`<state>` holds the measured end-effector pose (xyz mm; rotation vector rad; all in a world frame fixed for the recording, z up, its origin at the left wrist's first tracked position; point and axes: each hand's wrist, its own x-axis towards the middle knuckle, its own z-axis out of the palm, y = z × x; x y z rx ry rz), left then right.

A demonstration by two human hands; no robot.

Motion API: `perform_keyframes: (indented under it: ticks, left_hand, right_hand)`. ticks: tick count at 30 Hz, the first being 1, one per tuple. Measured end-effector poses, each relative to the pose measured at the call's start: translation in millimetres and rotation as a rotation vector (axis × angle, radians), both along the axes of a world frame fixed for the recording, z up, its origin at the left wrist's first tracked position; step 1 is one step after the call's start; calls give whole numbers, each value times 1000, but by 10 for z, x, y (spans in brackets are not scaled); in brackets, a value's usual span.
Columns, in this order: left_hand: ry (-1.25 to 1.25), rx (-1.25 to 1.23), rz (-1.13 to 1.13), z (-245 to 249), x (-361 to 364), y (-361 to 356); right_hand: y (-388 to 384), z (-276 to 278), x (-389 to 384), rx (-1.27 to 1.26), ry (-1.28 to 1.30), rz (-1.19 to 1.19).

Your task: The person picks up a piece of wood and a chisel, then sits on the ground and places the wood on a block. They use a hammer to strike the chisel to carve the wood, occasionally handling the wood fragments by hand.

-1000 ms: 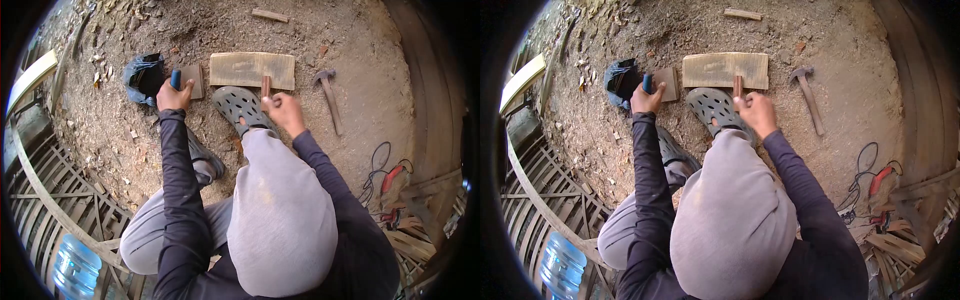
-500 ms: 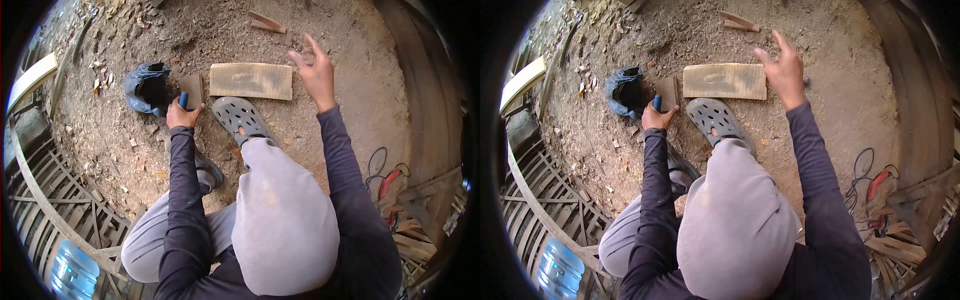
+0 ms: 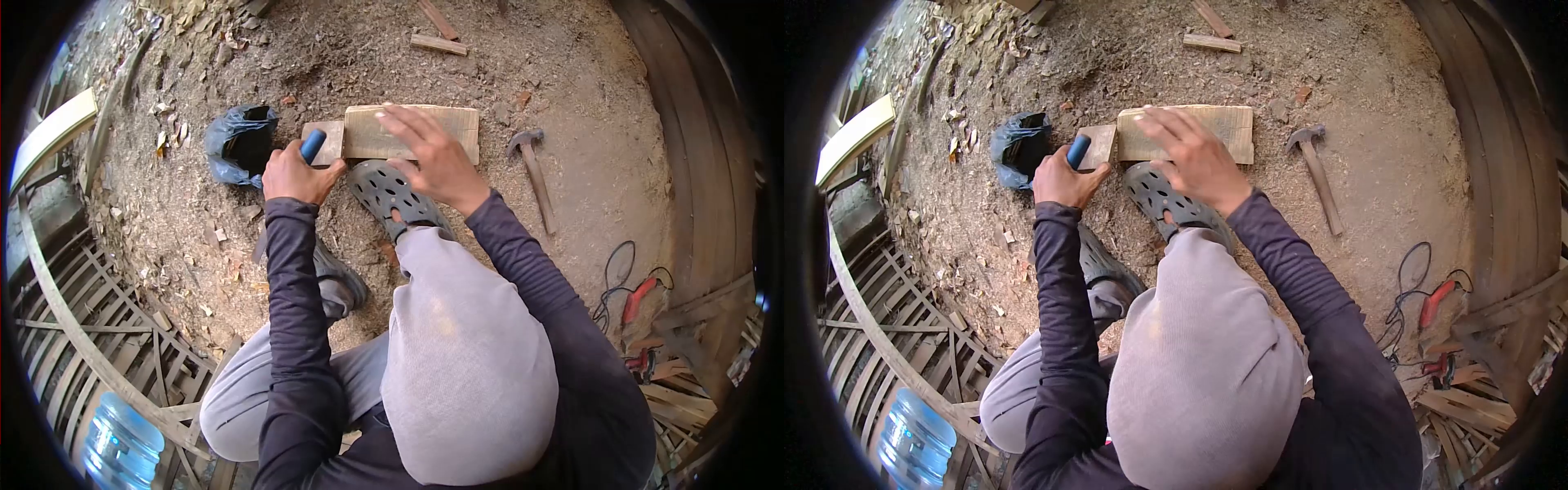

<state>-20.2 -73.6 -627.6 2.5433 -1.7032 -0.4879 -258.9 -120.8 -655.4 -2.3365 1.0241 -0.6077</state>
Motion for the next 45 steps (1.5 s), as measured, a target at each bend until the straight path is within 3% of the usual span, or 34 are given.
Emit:
perform_keyframes:
  ticks: [5,8,10,16,20,22,28,31,35,38,39,43,45]
  left_hand:
    - [117,-38,-52,291,-142,-232]
    - [277,-13,-53,358,-309,-333]
    - [203,-29,-84,230,-406,-374]
    - [426,-470,105,332,-281,-433]
    - [761,-799,135,610,-231,-484]
    - [1010,-855,201,758,-233,-454]
    - [1267,-976,279,1102,-440,-493]
    - [1325,-995,373,1145,-392,-492]
    - [1331,-1001,419,1115,-227,-411]
    - [1373,-1016,482,1073,-168,-401]
    - [1401,-1032,489,1052,-139,-403]
    - [1414,-991,506,1011,-162,-371]
    - [1260,-816,354,926,-210,-380]
  right_hand:
    - [-75,-97,156,37,-31,115]
    - [-84,-138,186,97,-102,75]
    - [-122,-305,151,151,-126,0]
    - [-454,-788,-201,183,-110,36]
    - [-545,-816,-161,169,-92,96]
    - [-539,-841,-154,148,-101,97]
    - [-521,-1050,-168,88,-100,80]
    - [-571,-1015,-203,306,-87,86]
    - [-425,-716,-280,917,-391,-77]
    - [-408,-626,-348,1009,-449,-160]
    - [-426,-667,-381,973,-436,-134]
    - [-420,-716,-456,402,-235,-153]
    - [-350,-664,-430,66,-106,-190]
